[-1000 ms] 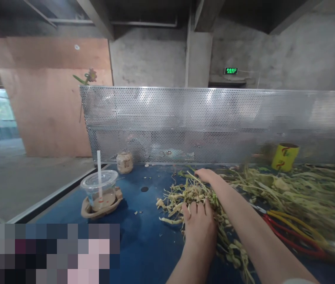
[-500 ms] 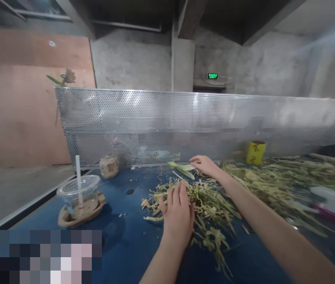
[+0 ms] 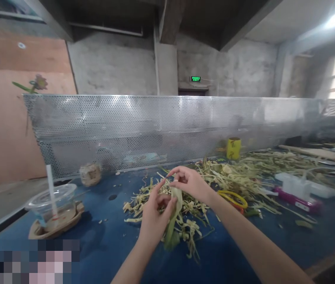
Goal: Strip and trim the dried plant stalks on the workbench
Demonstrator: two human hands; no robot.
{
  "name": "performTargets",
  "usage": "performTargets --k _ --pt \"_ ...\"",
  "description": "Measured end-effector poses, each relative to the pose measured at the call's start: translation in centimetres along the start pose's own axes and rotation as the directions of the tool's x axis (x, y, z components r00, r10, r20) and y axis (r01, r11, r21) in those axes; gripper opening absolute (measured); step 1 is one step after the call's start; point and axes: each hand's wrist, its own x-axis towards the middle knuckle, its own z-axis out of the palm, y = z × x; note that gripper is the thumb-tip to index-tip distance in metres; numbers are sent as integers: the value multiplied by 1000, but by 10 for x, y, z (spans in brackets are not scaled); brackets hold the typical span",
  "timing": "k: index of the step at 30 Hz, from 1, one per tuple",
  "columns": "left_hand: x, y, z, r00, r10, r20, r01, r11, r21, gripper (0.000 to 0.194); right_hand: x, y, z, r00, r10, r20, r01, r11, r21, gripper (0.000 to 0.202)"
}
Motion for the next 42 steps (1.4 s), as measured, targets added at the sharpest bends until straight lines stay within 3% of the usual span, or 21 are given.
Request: performTargets --k 3,6,9,13,19,30,37,40,42 --pt "0 3 3 990 -118 -75 106 984 -142 56 -6 3 6 999 47 21 -48 999 23 27" --pt "-1 2 2 969 -169 -178 161 985 -58 57 -12 8 11 999 35 16 -32 988 -154 10" --pt "-1 -1 1 968 -134 -212 149 987 58 57 -14 10 15 999 -27 -25 19 955 -297 13" --pt "0 -3 2 960 -33 -278 82 983 166 65 -14 13 17 999 29 -38 -37 968 -246 12" --pt "1 -3 4 970 -51 -239 79 991 111 68 -15 19 17 998 53 -33 -60 961 -269 15" --pt "3 -1 3 967 -115 -225 135 988 76 64 -16 17 15 999 -15 -36 3 948 -317 15" --pt "2 3 1 963 -103 -250 127 988 84 64 -16 15 14 999 -22 26 26 985 -173 15" --pt "7 1 -8 939 -126 -321 151 987 54 64 -20 5 19 998 32 60 -37 996 84 14" --pt "12 -4 -16 906 -159 -393 177 984 11 62 -21 0 18 999 43 16 -46 959 280 11"
